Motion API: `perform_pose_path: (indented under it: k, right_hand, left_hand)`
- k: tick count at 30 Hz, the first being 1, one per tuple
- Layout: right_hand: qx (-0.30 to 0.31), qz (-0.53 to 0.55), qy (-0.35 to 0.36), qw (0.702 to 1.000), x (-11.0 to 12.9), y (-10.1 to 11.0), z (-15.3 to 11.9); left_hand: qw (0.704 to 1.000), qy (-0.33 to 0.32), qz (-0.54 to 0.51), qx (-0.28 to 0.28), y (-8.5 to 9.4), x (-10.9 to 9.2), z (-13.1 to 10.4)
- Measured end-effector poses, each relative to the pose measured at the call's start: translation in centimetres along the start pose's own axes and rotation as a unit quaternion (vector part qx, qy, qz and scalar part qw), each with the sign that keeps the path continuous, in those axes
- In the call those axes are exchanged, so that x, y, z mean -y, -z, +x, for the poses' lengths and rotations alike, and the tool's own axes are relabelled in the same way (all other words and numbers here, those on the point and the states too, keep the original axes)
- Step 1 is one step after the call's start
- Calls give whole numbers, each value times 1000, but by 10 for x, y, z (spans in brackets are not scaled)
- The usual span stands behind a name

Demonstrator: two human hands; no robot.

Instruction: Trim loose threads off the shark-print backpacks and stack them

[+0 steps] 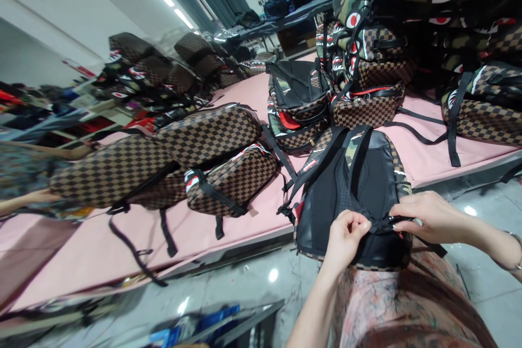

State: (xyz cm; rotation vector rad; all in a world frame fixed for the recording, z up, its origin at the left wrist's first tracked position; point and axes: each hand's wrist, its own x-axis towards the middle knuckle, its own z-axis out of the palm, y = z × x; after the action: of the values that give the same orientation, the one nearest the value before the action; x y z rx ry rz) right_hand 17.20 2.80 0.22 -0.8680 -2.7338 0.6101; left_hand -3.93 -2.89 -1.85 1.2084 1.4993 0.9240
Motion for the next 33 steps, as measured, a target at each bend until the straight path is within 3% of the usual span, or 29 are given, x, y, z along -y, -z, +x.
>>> perform_pose_path:
  k: [6,9,14,18,21,24,27,33]
  right_hand:
    - [-29,63,-2,998,-8,-3,2]
    - [-36,172,-26,984,-11,-10,2]
    - [-119,388,-167,899,-4,-48,7]
    - [-142,410,-221,873,6,-83,18]
    - [-171,418,-234,861,12,-98,25]
    - [-187,402,-229,867,17,-103,27]
    - [-193,347,-208,894,21,-103,25]
    - [-176,289,-161,927,22,-103,19]
  left_hand:
    - [1000,9,-24,8,1,4,2]
    - [999,14,-46,7,3,10,6]
    - [995,11,-96,-15,2,21,12]
    - [995,-34,-25,-85,-4,26,7]
    - [986,-73,28,-144,-8,29,-3]
    - [982,-86,55,-162,-10,30,-12]
    - [981,-72,79,-161,-7,31,-13]
    - [986,-93,121,-70,-2,30,-8]
